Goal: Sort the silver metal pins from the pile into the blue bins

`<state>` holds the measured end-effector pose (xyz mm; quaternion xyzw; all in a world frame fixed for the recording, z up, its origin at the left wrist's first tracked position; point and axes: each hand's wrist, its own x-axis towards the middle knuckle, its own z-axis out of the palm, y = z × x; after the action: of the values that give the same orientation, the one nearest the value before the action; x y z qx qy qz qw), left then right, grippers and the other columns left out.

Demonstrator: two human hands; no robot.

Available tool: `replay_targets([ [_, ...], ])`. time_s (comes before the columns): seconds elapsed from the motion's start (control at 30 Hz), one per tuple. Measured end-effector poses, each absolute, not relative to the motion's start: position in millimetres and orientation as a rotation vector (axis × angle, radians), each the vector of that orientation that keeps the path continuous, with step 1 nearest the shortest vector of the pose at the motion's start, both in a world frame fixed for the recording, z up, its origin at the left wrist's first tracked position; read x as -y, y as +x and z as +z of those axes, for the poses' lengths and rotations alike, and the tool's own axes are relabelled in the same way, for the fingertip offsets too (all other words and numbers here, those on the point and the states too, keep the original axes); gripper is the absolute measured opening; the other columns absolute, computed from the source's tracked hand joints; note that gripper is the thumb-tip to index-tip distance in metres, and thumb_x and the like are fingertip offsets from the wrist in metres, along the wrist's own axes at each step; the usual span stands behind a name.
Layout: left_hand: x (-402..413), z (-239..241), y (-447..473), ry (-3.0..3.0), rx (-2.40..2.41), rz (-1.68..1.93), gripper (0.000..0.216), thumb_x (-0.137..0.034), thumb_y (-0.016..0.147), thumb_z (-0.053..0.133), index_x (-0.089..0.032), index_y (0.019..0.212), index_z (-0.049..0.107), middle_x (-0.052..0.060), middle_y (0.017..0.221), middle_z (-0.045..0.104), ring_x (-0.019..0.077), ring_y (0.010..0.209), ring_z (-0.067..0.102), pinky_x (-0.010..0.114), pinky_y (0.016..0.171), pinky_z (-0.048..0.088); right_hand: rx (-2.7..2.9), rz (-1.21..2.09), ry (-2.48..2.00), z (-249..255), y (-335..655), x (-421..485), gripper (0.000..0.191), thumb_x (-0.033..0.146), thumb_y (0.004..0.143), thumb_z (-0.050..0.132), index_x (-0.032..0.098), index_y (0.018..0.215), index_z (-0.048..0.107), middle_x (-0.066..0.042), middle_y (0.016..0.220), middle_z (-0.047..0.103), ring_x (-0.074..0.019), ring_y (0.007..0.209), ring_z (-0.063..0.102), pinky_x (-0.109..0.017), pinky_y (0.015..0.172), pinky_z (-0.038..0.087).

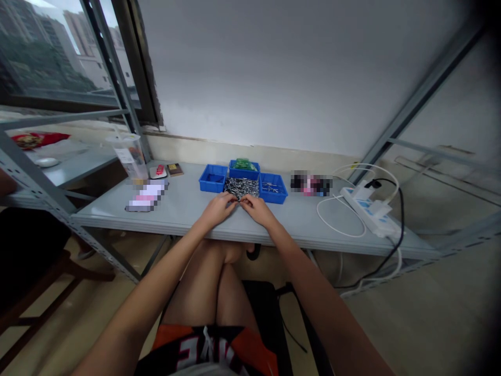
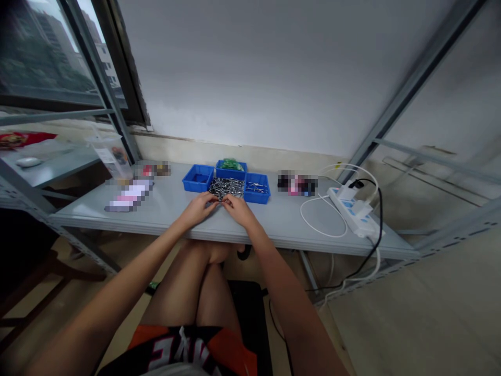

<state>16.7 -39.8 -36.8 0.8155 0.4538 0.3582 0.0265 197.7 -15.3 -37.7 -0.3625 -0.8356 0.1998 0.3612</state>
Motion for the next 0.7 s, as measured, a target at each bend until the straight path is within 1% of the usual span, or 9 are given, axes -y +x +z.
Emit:
replay_targets([
  [0.23,42.7,-34.0,17.0,2.579,-1.329,1.063,0.02,-0.024,0.086,0.047,-0.019,0.098,0.062,0.006,0.093,0.06,0.0195,0.093,0.054,0.031,0.084,0.043,2.245,0.408,-0.96,-40.4,196.4,12.9,0.015,0.023,0.084,0.05,0.019,0.094,0.061,-0.002,0.077,0.065,-0.0133,0.066,0.056,-0.023,0.064,0.039],
  [0.4,40.7,-37.4,16.2,2.552,-1.485,1.099,0.021,-0.025,0.086,0.046,-0.018,0.098,0.062,0.007,0.094,0.06,0.0206,0.091,0.054,0.032,0.082,0.043,2.209,0.447,-0.965,-39.7,196.0,13.2,0.015,0.027,0.086,0.048,0.02,0.092,0.06,-0.001,0.079,0.064,-0.0132,0.067,0.057,-0.023,0.064,0.04],
  [0.57,40.3,-38.0,16.9,2.559,-1.546,1.002,0.02,-0.026,0.084,0.048,-0.018,0.091,0.064,0.007,0.087,0.061,0.0204,0.084,0.055,0.031,0.077,0.043,2.169,0.46,-1.0,-36.7,196.3,16.4,0.017,0.03,0.087,0.045,0.02,0.094,0.058,-0.001,0.076,0.064,-0.0137,0.068,0.057,-0.023,0.064,0.04],
  [0.7,40.0,-37.2,17.8,2.612,-1.463,0.907,0.021,-0.027,0.084,0.047,-0.018,0.086,0.066,0.006,0.078,0.061,0.0199,0.08,0.055,0.031,0.075,0.043,2.175,0.457,-0.957,-36.2,196.7,18.2,0.018,0.03,0.087,0.044,0.02,0.093,0.058,-0.001,0.081,0.065,-0.0138,0.072,0.058,-0.024,0.068,0.041],
])
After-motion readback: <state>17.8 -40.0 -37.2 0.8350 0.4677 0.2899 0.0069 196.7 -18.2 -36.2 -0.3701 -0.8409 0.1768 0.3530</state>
